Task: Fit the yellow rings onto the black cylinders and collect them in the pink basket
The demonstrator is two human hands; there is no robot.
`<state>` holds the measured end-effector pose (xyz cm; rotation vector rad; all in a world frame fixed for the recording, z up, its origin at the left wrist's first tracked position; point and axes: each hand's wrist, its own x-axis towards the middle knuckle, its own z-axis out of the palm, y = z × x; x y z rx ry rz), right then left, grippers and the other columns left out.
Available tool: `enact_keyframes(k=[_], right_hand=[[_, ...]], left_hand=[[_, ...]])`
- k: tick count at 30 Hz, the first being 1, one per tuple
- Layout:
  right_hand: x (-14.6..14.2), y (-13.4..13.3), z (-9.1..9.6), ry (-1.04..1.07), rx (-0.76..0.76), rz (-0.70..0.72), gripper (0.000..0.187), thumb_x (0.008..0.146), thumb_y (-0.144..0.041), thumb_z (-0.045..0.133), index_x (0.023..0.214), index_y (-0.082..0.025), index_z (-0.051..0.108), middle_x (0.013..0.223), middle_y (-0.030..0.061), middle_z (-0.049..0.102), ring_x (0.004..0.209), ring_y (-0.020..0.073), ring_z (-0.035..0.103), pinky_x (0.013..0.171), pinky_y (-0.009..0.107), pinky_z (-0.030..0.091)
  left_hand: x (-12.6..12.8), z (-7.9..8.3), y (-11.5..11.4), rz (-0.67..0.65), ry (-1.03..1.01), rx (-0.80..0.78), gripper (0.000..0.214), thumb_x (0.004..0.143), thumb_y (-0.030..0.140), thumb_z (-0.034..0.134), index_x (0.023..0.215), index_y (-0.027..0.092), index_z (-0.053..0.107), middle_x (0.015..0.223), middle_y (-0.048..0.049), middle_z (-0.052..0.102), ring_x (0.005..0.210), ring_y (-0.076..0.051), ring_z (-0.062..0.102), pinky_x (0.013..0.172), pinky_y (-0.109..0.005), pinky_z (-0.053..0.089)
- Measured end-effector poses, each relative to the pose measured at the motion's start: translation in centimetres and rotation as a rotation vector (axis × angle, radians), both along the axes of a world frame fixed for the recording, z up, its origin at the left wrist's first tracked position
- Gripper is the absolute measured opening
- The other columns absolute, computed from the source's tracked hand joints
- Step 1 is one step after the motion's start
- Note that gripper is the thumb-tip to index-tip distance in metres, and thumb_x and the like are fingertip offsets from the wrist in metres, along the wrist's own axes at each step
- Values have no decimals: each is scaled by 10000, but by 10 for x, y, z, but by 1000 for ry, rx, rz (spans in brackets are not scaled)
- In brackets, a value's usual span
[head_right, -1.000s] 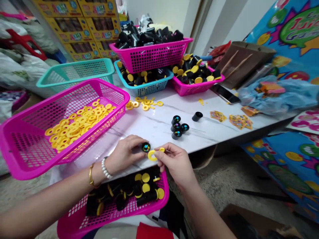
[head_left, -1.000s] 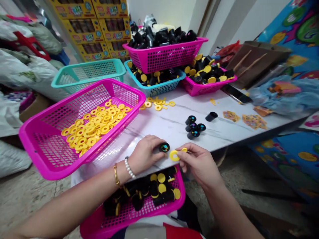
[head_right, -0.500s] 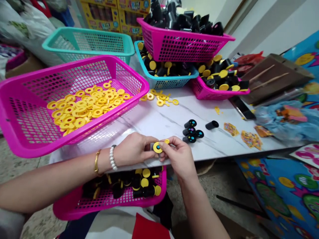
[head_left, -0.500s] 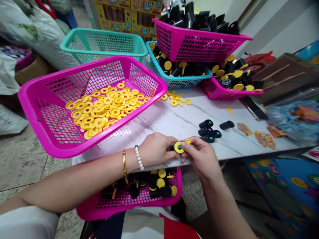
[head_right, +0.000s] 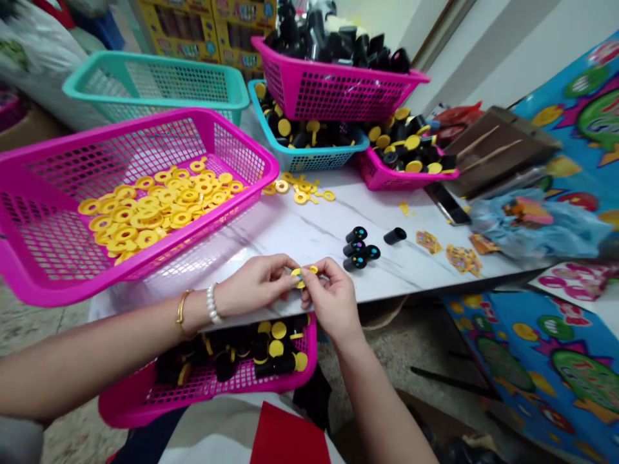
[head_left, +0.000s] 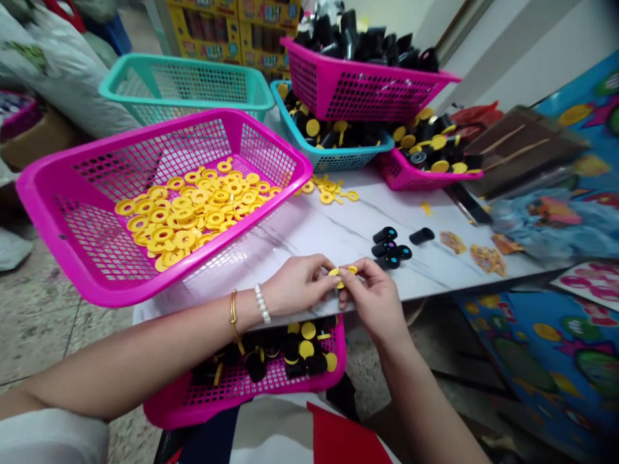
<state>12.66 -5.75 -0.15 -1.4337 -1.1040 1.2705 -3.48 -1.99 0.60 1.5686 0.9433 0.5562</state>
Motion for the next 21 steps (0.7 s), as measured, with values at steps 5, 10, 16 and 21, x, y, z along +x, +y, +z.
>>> enact_keyframes(k=[5, 10, 16, 21], right_hand=[[4, -2, -4, 32, 41, 14, 242, 765, -376, 729, 852, -172, 631, 688, -8, 638, 490, 91, 534, 473, 203, 466], [16, 5, -3, 267, -38, 29, 272, 817, -398, 653, 787, -128, 661, 626, 23, 602, 540, 115, 545, 501, 224, 474], [21, 17, 14, 122, -234, 315, 279, 742, -364, 739, 796, -171, 546, 513, -54, 534, 415, 78, 467, 401, 176, 380], [15, 18, 18, -51, -176, 362, 285, 791, -376, 680, 856, -203, 463, 516, -92, 502, 367, 85, 482, 370, 174, 358]], left_hand=[[1, -9, -9, 41, 77, 275, 263, 772, 376, 679, 930, 175, 617, 646, 30, 612, 584, -117, 552, 547, -212, 377], [2, -11, -8, 16, 78, 291, 230, 800, 289, 640, 996, 170, 654, 679, 15, 645, 589, -113, 559, 561, -208, 376], [-1, -1, -7, -83, 110, 322, 131, 803, 213, 591, 882, 183, 690, 655, 24, 644, 555, -99, 525, 542, -209, 340], [3, 1, -5, -27, 167, 320, 80, 756, 244, 634, 798, 190, 676, 610, 32, 636, 555, -111, 553, 543, -217, 342]])
